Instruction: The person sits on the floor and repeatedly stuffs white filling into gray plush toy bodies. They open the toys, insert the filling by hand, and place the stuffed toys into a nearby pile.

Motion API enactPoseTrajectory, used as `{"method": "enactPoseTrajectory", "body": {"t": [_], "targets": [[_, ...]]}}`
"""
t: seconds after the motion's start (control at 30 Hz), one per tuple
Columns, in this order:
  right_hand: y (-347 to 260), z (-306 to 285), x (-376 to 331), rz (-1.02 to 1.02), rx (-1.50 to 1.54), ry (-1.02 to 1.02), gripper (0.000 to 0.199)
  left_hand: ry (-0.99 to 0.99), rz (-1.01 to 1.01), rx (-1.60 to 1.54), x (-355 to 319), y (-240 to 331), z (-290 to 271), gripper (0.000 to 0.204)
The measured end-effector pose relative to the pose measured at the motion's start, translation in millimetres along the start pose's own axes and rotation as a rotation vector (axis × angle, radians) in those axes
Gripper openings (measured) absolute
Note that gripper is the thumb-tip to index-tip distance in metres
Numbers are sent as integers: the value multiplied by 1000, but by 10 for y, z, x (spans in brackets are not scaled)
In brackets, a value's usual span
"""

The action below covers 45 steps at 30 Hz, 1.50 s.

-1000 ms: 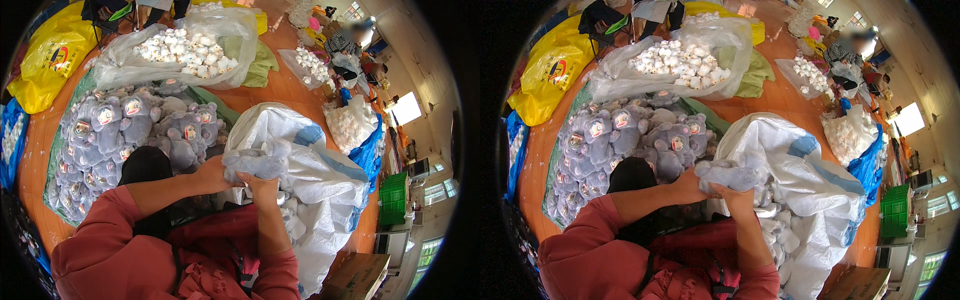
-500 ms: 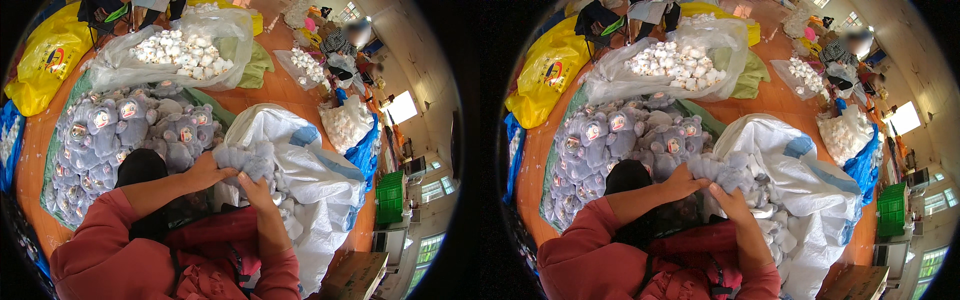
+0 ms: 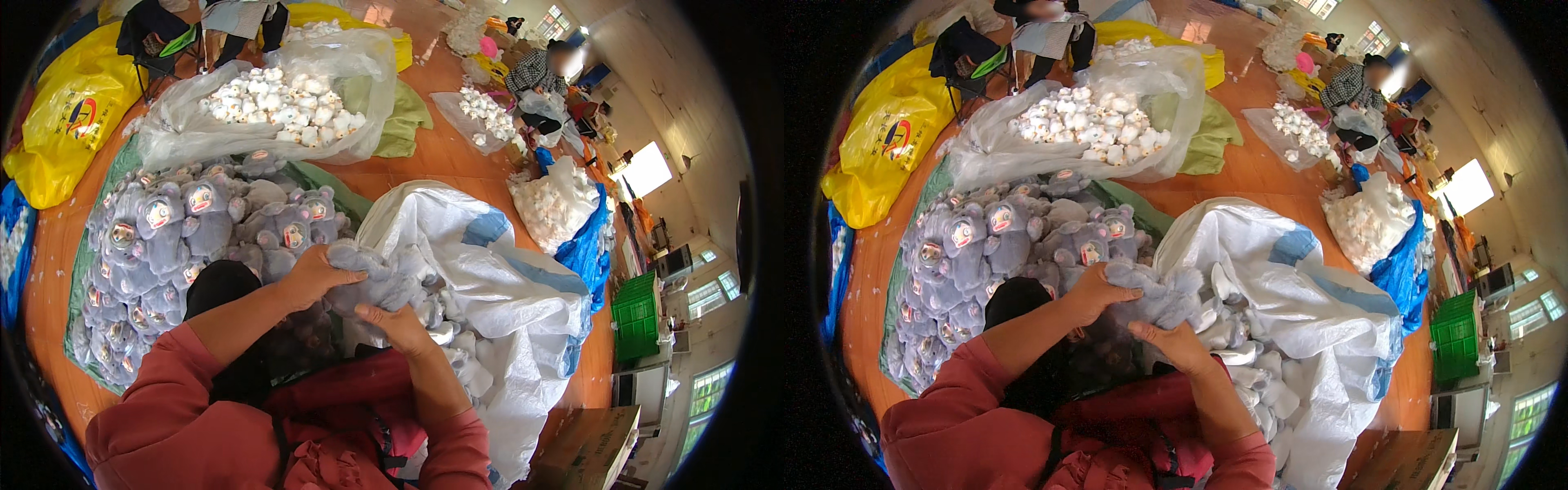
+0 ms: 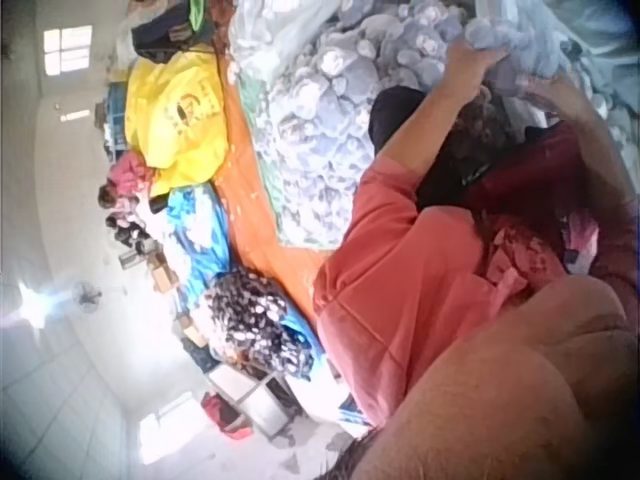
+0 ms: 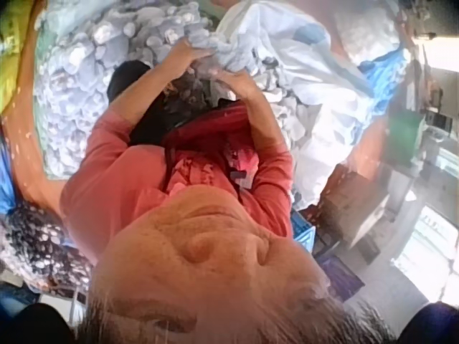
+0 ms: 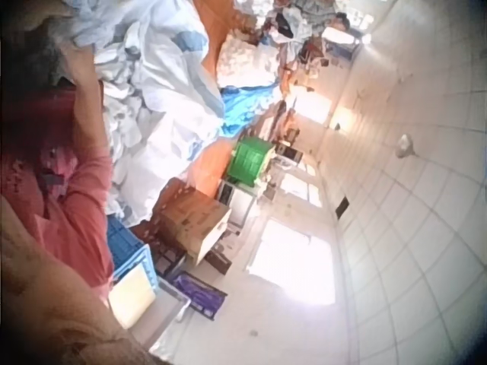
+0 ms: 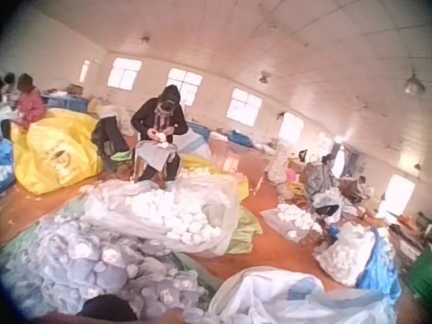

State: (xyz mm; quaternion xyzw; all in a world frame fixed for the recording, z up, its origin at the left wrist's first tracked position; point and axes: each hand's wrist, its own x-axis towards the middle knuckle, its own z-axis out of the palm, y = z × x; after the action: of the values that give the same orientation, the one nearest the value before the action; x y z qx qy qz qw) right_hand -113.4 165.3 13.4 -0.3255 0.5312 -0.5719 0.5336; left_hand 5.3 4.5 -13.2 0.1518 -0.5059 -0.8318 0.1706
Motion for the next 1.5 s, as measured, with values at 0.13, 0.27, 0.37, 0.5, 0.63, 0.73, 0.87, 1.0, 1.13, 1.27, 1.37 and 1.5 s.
{"method": "enactPoseTrajectory", "body": {"t": [0.13, 0.27, 0.37, 0.5, 0.63, 0.73, 0.87, 1.0, 1.13, 1.27, 1.37, 1.5], "targets": [[37, 18, -43, 70, -123, -88, 55, 7, -169, 267, -28, 248, 40, 39], [123, 19, 45, -2, -133, -159, 51, 41, -249, 463, -131, 403, 105, 49], [317, -84, 83, 64, -219, -213, 48, 20, -316, 687, -157, 541, 197, 54], [513, -132, 169, 64, -494, -160, 51, -41, -260, 698, -108, 348, 70, 55], [441, -27, 121, -67, -360, -11, 48, -52, -133, 599, -74, 343, 34, 51], [331, 27, 47, -125, -105, 54, 46, -40, -119, 450, -32, 312, 20, 44], [282, 44, -50, -68, 82, 94, 48, -74, -146, 160, -4, 182, 28, 39], [274, 16, -75, -86, 154, 101, 51, -123, -82, 198, -8, 121, 22, 39], [-85, -1, -121, -34, 105, 31, 50, -33, -93, 315, -32, 159, -37, 38], [34, -105, -65, 2, 1, 220, 47, 57, -6, -78, 50, 24, -173, 35], [-27, -133, -25, -109, -89, 272, 30, 178, -97, -255, 128, 12, -269, 44], [-17, -136, -36, -198, -83, 397, 22, 217, -181, -265, 164, 55, -235, 55]]}}
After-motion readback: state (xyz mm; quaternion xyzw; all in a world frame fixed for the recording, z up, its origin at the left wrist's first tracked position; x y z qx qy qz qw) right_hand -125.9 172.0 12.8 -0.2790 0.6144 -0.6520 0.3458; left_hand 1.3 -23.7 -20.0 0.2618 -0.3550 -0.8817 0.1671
